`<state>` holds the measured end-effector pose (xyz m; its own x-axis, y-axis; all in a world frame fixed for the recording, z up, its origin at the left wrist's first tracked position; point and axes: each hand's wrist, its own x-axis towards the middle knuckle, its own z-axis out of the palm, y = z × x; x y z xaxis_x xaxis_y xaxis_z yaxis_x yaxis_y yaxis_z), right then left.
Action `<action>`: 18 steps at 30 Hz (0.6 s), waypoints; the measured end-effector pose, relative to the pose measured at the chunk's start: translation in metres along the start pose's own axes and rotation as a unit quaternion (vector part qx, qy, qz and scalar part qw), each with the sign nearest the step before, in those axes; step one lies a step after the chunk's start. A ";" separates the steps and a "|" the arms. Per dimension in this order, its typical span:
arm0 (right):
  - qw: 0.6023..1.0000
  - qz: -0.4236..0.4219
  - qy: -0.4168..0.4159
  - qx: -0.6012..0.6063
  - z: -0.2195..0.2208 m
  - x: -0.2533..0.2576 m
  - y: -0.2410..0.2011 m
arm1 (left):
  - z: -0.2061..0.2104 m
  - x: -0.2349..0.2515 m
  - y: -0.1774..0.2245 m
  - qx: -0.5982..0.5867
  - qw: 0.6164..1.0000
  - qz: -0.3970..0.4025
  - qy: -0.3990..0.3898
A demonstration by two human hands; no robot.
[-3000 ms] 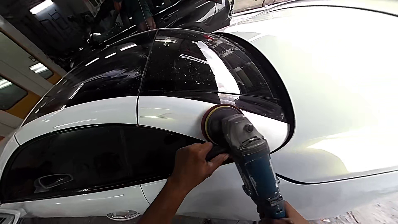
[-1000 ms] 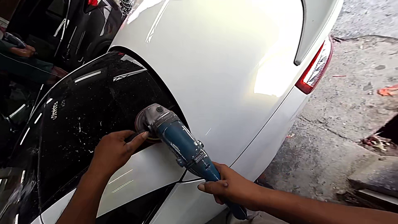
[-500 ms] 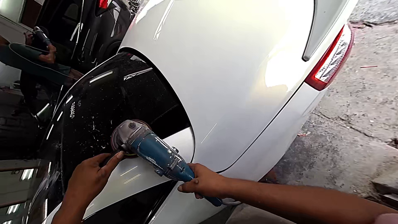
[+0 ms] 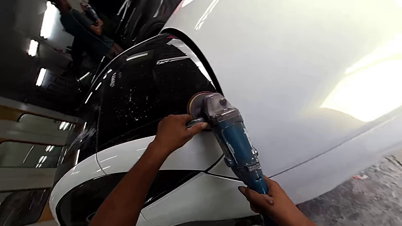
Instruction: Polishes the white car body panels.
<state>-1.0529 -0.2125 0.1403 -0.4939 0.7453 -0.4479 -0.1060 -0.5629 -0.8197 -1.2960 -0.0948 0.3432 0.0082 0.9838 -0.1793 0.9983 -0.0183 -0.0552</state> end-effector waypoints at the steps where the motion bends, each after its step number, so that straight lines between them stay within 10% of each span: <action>1: 1.000 -0.005 0.002 -0.007 0.002 0.003 -0.001 | 0.002 -0.003 -0.006 -0.007 1.000 -0.004 0.004; 9: 0.991 -0.050 -0.060 -0.110 0.066 0.046 -0.044 | -0.005 -0.060 -0.109 -0.068 0.990 -0.076 0.096; 18: 0.931 -0.081 -0.196 -0.298 0.252 0.083 -0.102 | -0.026 -0.196 -0.297 -0.092 0.949 -0.154 0.258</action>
<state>-1.3009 -0.1835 0.2764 -0.8019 0.5501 -0.2331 0.2345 -0.0691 -0.9697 -1.5929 -0.2776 0.4199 -0.3063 0.8947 0.3251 0.9506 0.2695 0.1538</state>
